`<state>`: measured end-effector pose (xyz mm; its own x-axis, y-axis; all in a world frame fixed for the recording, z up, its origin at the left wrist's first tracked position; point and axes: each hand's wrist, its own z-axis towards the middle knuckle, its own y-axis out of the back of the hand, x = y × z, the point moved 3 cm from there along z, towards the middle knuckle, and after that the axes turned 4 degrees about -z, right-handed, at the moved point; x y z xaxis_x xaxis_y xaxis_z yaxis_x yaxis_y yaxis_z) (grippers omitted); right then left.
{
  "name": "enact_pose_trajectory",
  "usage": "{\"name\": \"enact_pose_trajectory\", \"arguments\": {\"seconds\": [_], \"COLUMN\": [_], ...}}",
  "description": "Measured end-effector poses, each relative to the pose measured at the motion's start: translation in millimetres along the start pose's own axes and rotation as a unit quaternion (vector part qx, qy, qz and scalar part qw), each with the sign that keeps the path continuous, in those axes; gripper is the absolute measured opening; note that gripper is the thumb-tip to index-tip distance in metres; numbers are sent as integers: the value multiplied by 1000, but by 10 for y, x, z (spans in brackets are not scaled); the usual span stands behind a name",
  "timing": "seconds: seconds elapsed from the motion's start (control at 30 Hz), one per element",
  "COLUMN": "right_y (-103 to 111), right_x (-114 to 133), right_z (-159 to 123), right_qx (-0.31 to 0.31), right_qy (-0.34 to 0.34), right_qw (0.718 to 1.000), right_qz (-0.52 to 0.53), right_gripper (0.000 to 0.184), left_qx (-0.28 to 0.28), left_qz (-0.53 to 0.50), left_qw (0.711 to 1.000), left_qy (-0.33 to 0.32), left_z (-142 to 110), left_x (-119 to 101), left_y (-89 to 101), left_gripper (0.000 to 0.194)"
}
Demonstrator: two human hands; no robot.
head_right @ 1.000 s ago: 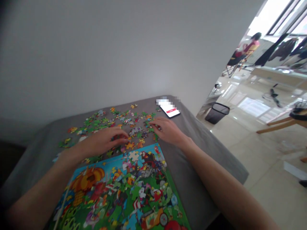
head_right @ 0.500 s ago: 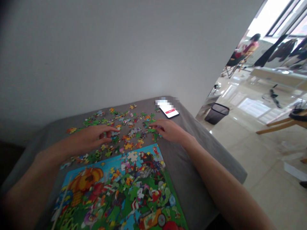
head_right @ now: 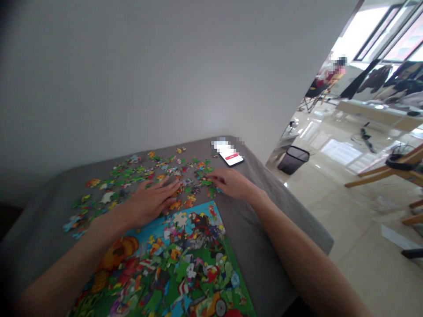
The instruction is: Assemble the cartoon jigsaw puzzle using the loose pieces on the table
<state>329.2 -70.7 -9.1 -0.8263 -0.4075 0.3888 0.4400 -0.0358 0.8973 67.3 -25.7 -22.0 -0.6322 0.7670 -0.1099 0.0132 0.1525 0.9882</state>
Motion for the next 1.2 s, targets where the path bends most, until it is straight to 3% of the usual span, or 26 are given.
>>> {"name": "enact_pose_trajectory", "arguments": {"seconds": [0.17, 0.3, 0.43, 0.63, 0.77, 0.9, 0.97, 1.2], "right_y": [0, -34, -60, 19, -37, -238, -284, -248], "right_x": [3, 65, 92, -3, 136, 319, 312, 193], "right_z": [-6, 6, 27, 30, 29, 36, 41, 46], "right_qx": [-17, -40, -52, -35, -44, 22, 35, -8], "right_qy": [-9, 22, 55, 30, 53, 91, 74, 53], "right_qw": [1000, 999, 997, 999, 998, 995, 997, 999], "right_qz": [1, -9, -25, -6, -7, -14, -16, -6], "right_gripper": [30, 29, 28, 41, 39, 43, 47, 48], "left_qx": [16, -23, -22, -11, -44, -41, -40, -50], "left_qz": [25, 9, 5, -3, -18, -38, -45, -48], "left_qw": [999, 1000, 1000, 999, 999, 997, 997, 995], "left_qy": [40, 5, -6, 33, -2, -50, -55, -71], "left_z": [-30, 0, 13, 4, 17, 23, 20, 4], "left_x": [66, -3, -16, 87, -8, -139, -150, -115], "left_y": [57, 30, -16, 46, 60, -22, -55, -15], "left_gripper": [52, 52, 52, 54, 51, 55, 54, 45]}}
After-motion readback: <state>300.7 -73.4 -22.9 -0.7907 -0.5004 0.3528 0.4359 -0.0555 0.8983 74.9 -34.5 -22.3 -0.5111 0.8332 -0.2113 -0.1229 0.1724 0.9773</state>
